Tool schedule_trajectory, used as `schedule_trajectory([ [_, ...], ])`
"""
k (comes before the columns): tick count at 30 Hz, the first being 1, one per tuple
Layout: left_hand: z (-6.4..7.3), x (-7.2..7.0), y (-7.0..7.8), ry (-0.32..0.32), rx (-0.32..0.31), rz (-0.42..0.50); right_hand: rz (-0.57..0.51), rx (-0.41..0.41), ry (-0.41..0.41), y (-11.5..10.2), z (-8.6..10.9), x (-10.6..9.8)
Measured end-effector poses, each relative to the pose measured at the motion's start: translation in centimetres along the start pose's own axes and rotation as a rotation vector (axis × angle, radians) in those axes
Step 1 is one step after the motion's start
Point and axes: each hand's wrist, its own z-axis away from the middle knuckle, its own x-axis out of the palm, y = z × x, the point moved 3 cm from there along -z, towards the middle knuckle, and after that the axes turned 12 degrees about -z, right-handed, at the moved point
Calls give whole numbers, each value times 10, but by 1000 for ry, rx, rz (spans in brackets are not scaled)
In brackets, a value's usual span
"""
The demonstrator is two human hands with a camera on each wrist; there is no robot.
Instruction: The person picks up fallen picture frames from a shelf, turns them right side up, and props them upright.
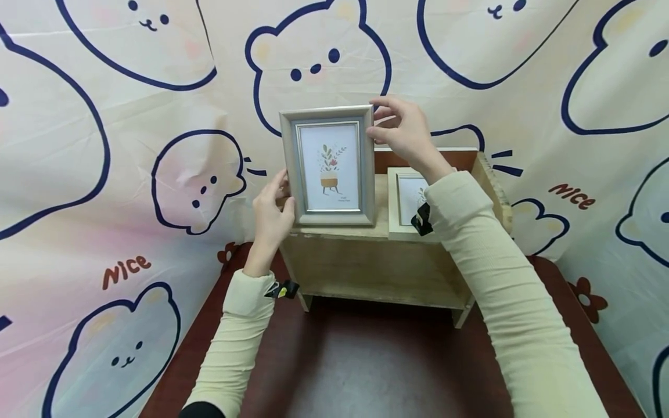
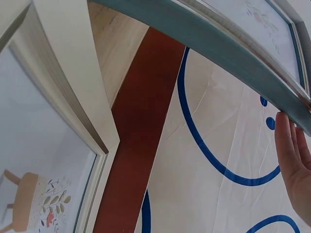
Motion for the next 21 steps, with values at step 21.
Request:
schedule_trajectory([
  [21,36,-2,37,77,154,131,167,67,133,-6,85,-43],
])
